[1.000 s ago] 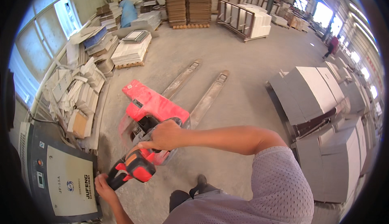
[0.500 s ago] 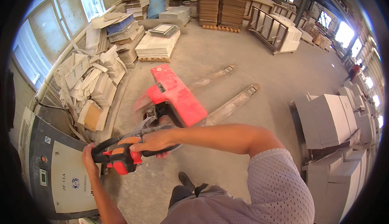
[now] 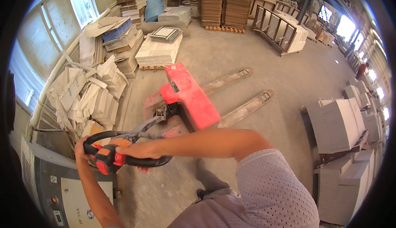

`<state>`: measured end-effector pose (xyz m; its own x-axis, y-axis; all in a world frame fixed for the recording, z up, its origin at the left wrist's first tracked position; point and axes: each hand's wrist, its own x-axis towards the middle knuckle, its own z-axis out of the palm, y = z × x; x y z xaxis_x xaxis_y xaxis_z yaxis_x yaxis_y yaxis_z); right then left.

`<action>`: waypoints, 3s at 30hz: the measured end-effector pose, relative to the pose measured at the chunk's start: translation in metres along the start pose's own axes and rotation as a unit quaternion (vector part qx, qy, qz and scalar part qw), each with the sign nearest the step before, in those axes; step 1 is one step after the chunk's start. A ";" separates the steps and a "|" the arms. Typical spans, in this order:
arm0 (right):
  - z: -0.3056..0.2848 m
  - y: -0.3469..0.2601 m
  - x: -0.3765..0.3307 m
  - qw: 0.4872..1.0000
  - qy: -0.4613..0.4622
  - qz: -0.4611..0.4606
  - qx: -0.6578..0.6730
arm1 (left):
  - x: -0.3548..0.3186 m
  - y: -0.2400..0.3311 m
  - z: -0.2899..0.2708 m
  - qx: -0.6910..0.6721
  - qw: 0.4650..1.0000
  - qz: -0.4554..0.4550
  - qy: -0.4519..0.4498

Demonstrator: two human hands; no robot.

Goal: The person operates a red electric pallet jack in a warehouse, steering and moving it among stacks of white panels and wooden frames. The person navigates around other workers and equipment, positioning the pallet jack to transport materials.

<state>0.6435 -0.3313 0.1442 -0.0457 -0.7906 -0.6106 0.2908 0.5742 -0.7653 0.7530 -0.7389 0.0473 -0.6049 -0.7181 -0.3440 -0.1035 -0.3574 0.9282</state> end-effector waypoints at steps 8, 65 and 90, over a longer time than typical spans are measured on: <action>-0.046 -0.022 0.126 0.981 0.053 -0.186 0.018 | 0.114 0.035 0.031 0.212 0.977 -0.005 0.036; -0.635 -0.186 0.089 0.775 0.581 -0.246 0.020 | 0.451 0.121 0.847 0.237 0.920 0.030 -0.312; -0.993 -0.093 -0.040 0.315 0.930 0.087 -0.166 | 0.335 -0.087 1.264 0.350 0.572 0.172 -0.721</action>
<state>-0.3309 -0.1418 0.0380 -0.6280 0.5747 0.5248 0.3419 0.8095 -0.4774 -0.4387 -0.1936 0.0304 -0.6543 0.7471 -0.1173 0.2324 0.3463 0.9089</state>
